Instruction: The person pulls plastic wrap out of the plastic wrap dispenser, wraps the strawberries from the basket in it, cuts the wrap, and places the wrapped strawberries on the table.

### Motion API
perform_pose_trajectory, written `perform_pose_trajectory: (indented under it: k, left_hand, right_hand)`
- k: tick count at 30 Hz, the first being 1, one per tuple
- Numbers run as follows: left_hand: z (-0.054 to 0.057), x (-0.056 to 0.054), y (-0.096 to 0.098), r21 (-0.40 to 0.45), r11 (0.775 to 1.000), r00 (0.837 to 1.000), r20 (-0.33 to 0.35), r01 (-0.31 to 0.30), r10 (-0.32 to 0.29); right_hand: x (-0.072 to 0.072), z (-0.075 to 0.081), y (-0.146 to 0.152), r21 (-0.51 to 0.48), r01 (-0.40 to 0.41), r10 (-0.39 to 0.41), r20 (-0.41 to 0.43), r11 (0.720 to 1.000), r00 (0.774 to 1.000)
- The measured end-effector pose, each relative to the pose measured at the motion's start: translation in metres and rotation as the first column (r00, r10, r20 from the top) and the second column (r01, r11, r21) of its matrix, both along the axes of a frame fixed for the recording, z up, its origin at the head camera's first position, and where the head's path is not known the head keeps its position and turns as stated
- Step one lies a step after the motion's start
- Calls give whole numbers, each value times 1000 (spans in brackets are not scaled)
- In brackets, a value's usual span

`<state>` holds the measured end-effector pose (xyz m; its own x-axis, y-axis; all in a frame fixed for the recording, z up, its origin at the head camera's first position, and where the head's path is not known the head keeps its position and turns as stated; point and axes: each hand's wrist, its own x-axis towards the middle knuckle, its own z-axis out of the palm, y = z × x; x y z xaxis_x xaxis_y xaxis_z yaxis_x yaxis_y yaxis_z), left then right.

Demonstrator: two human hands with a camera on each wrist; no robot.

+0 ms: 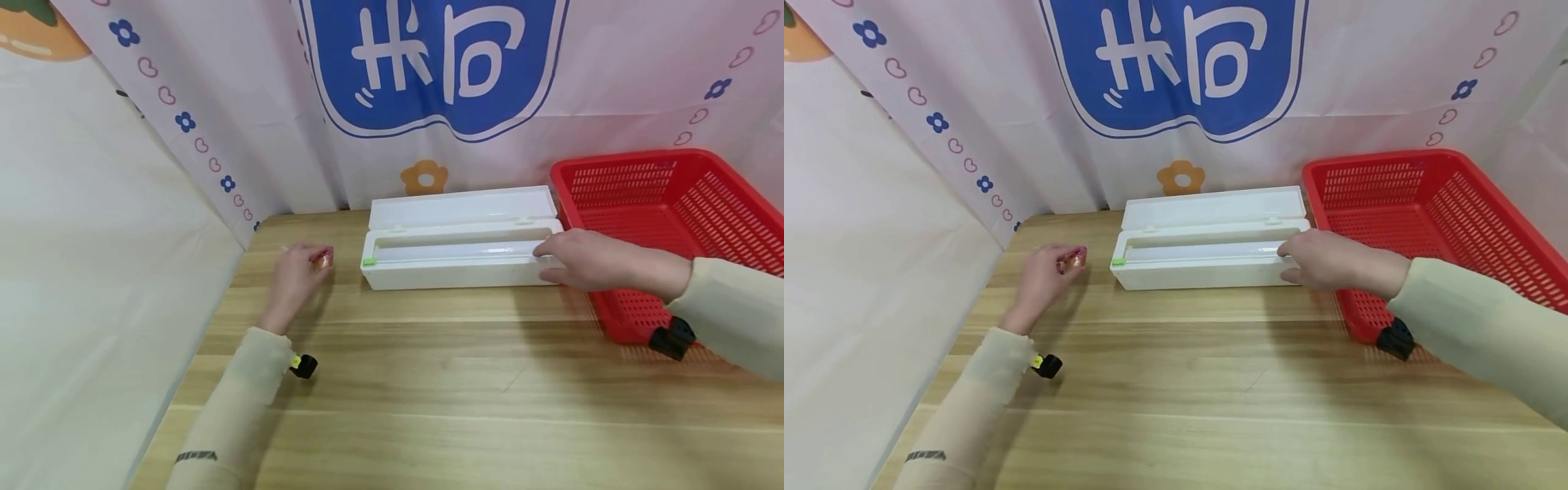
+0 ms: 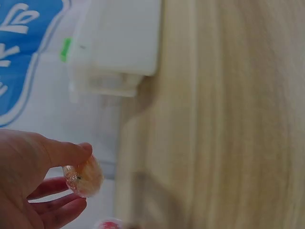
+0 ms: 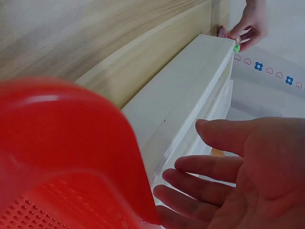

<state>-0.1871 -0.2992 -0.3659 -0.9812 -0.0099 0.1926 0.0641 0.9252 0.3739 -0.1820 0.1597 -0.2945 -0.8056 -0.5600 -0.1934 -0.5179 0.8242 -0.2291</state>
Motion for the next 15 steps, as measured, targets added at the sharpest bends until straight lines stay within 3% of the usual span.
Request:
perform_pose_trajectory:
  k: [7,15]
  left_hand:
    - [-19,-10,-4,2,1000,1000,-10,8,-8]
    - [-28,-19,-5,-37,999,999,-24,23,-24]
  right_hand:
    - [-1,-3,0,9,-24,25,-11,1000,1000]
    - [0,-5,0,25,-14,15,-23,1000,1000]
